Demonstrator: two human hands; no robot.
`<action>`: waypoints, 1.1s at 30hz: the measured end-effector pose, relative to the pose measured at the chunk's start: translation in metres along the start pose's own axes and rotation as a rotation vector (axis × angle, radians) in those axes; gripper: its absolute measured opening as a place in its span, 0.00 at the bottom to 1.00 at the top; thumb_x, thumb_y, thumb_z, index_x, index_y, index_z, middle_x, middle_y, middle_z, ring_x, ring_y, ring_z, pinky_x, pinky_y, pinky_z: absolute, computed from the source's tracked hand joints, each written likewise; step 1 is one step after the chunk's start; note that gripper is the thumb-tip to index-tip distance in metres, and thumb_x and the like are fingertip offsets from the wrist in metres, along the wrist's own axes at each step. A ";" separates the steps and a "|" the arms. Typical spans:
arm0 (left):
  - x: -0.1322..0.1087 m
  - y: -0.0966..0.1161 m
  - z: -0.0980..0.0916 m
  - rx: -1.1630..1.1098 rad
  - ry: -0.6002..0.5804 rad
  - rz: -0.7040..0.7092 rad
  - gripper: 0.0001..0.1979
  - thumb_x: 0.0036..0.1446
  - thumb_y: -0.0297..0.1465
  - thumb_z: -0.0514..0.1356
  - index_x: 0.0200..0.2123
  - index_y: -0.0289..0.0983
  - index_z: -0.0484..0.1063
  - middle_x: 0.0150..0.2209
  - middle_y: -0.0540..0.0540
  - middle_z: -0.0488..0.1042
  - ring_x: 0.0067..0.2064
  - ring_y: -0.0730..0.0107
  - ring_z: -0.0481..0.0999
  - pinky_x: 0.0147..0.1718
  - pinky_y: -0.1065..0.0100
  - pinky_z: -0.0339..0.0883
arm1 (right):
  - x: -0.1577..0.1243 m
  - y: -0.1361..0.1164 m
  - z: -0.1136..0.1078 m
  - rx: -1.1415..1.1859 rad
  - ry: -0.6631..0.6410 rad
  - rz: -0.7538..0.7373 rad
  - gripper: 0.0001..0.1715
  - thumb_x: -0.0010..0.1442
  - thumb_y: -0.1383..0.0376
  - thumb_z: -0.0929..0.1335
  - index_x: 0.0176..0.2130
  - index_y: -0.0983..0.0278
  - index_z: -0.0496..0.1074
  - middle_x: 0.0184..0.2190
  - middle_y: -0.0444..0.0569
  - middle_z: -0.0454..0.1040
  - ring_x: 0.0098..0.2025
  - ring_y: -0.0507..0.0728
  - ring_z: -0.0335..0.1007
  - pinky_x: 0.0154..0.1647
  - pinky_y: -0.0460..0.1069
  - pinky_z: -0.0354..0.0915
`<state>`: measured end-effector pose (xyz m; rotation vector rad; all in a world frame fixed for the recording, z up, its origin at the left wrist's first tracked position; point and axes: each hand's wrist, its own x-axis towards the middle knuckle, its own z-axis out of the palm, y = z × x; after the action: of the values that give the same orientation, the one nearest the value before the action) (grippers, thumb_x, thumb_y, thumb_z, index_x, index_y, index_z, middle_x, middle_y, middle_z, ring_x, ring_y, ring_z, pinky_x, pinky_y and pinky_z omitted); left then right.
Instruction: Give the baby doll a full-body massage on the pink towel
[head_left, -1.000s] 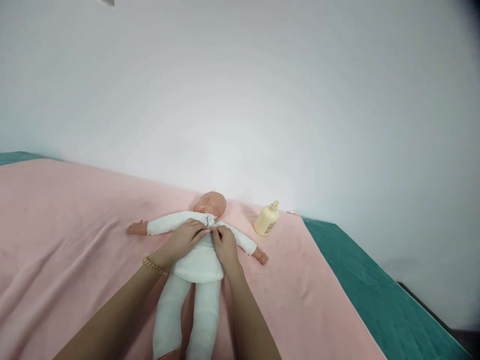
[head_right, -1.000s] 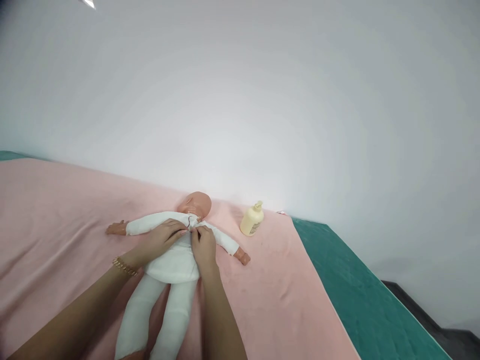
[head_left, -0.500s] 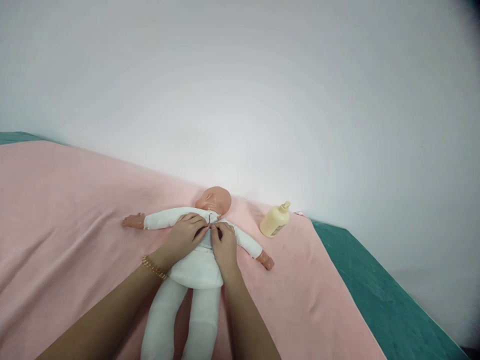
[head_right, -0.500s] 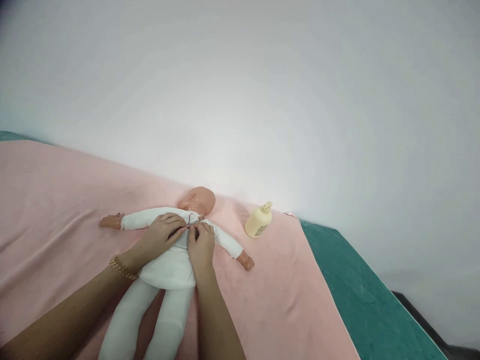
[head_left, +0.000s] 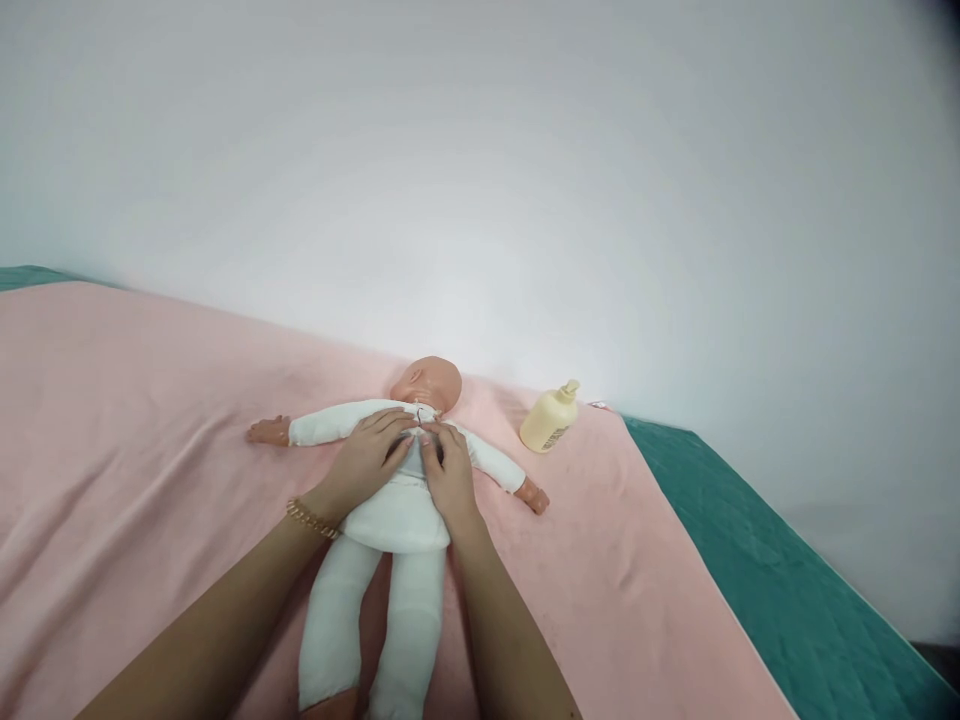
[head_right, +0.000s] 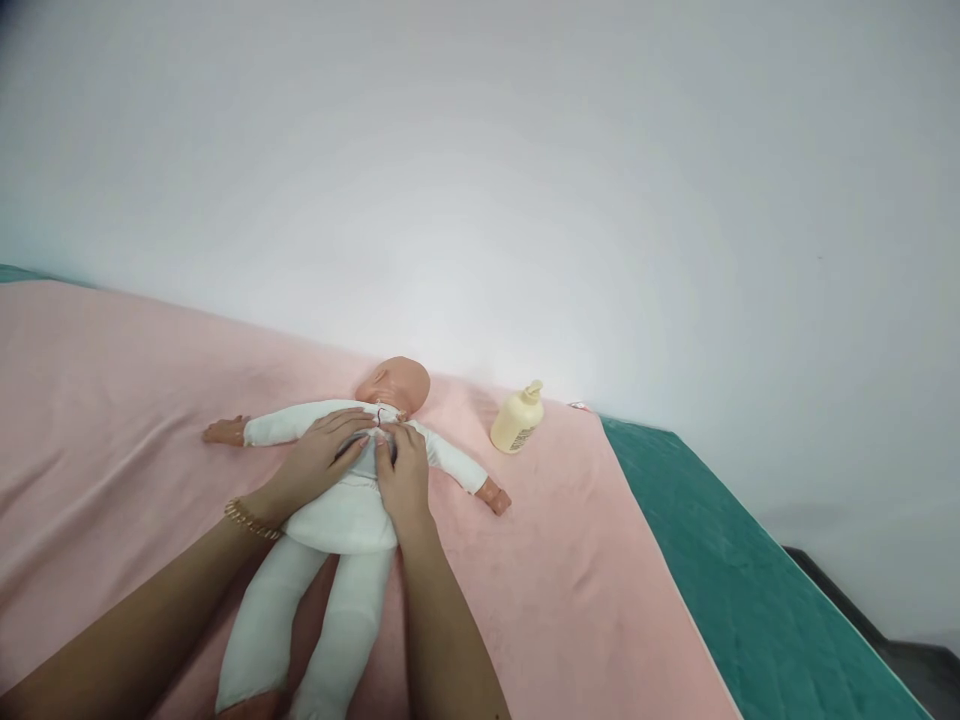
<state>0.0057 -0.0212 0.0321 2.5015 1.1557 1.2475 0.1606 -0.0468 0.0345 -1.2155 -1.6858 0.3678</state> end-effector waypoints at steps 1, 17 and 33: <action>0.000 -0.001 0.001 0.004 -0.017 -0.009 0.14 0.64 0.31 0.49 0.48 0.36 0.69 0.50 0.42 0.74 0.55 0.61 0.69 0.56 0.54 0.60 | 0.000 0.001 0.001 -0.018 -0.016 0.008 0.12 0.66 0.63 0.61 0.44 0.62 0.72 0.44 0.51 0.74 0.50 0.58 0.66 0.53 0.53 0.59; 0.001 -0.001 0.003 0.021 -0.072 -0.089 0.18 0.63 0.31 0.49 0.54 0.32 0.66 0.54 0.39 0.71 0.57 0.58 0.66 0.56 0.53 0.57 | -0.001 0.005 0.003 -0.031 -0.056 -0.001 0.19 0.65 0.60 0.63 0.53 0.64 0.66 0.53 0.53 0.70 0.57 0.59 0.61 0.60 0.55 0.55; -0.001 0.027 -0.051 -0.137 -0.104 -0.066 0.13 0.64 0.36 0.51 0.44 0.40 0.73 0.48 0.46 0.75 0.52 0.62 0.70 0.54 0.58 0.63 | -0.003 -0.038 -0.050 -0.031 -0.122 -0.014 0.16 0.67 0.63 0.61 0.51 0.59 0.70 0.53 0.52 0.69 0.58 0.59 0.62 0.60 0.58 0.58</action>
<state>-0.0158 -0.0524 0.0755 2.3785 1.0802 1.1256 0.1813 -0.0810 0.0831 -1.2243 -1.8097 0.4153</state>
